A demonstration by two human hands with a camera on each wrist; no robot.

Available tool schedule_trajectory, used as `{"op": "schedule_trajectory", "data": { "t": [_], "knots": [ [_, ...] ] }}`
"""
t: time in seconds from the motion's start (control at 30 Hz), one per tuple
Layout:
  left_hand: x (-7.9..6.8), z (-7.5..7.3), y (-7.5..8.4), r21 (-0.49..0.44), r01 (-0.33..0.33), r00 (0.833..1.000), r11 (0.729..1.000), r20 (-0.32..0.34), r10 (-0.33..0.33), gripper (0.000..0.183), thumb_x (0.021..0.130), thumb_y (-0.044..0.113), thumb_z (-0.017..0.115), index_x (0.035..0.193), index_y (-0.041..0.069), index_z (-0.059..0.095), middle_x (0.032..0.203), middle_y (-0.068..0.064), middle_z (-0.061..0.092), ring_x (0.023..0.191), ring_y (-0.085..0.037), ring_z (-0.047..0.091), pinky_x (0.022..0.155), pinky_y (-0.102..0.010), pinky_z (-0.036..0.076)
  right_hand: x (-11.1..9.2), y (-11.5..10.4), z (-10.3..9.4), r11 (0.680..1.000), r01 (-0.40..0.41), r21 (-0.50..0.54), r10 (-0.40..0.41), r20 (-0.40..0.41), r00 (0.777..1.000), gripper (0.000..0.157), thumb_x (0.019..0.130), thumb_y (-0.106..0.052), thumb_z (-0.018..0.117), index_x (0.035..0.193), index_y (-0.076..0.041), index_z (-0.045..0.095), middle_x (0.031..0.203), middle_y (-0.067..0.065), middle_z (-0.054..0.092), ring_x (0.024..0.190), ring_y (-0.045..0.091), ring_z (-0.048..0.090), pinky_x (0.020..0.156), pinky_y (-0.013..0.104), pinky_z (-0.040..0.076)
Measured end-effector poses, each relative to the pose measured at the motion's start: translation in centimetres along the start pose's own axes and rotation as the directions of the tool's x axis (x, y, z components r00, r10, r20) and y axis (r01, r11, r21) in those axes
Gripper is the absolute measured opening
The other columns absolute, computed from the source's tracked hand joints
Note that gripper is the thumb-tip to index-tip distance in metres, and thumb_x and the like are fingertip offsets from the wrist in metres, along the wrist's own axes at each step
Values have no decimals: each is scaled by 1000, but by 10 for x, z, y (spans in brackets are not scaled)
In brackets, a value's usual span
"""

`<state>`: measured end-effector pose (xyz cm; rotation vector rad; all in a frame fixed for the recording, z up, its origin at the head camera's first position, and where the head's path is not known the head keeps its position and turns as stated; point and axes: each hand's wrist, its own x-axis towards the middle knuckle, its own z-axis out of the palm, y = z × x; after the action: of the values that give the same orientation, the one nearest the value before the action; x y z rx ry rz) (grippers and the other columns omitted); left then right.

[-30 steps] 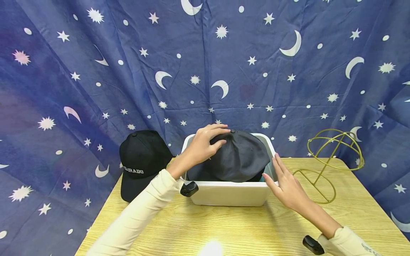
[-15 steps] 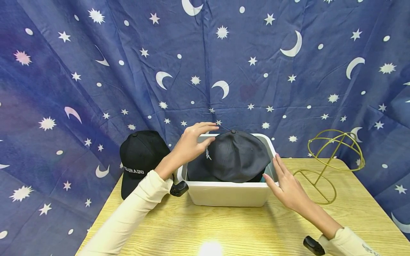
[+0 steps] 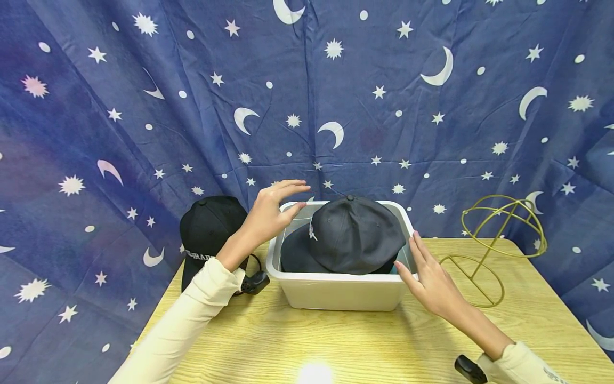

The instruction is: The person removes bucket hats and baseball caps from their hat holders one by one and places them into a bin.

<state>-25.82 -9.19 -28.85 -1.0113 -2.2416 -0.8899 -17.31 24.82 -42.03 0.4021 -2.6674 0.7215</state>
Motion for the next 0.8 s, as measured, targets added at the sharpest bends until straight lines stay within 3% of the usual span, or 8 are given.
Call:
{"op": "schedule_trajectory", "data": {
  "t": [0.17, 0.33, 0.5, 0.67, 0.8],
  "knots": [
    [-3, -7, -4, 29, 14, 999, 999, -31, -13, 31, 83, 8, 72, 114, 7, 69, 119, -7, 63, 115, -22, 56, 98, -38, 42, 0, 1, 0, 1000, 0, 2, 0, -2, 1000, 69, 98, -38, 48, 146, 5, 24, 156, 16, 12, 94, 35, 63, 79, 57, 45],
    [-6, -15, -7, 50, 44, 998, 998, -46, -41, 32, 82, 8, 73, 114, 7, 69, 119, -9, 63, 116, -23, 55, 99, -40, 41, -1, 1, 0, 1000, 1, -2, -1, 1, 1000, 69, 98, -38, 48, 147, 5, 23, 156, 15, 12, 87, 29, 65, 76, 55, 46],
    [-10, -25, -10, 62, 80, 994, 995, -76, -75, 32, 82, 8, 73, 114, 6, 69, 119, -10, 62, 113, -25, 56, 90, -41, 46, 0, 1, 1, 1000, 1, -1, -1, 5, 1000, 69, 98, -38, 48, 147, 5, 23, 156, 14, 12, 83, 27, 65, 78, 56, 46],
    [-16, -33, -17, 75, 117, 987, 990, -118, -108, 31, 82, 7, 73, 112, 6, 69, 118, -9, 62, 108, -24, 58, 76, -40, 50, 0, 0, 1, 1000, 4, -8, -4, -10, 1000, 69, 98, -38, 49, 146, 6, 26, 156, 15, 13, 95, 36, 62, 80, 59, 44],
    [-24, -38, -23, 91, 138, 981, 986, -147, -124, 31, 80, 6, 74, 111, 5, 69, 118, -10, 62, 110, -26, 57, 83, -41, 47, 0, 0, 0, 1000, 0, -10, 0, -8, 1000, 69, 98, -38, 49, 146, 5, 25, 156, 15, 13, 93, 34, 62, 80, 59, 44]
  ]
}}
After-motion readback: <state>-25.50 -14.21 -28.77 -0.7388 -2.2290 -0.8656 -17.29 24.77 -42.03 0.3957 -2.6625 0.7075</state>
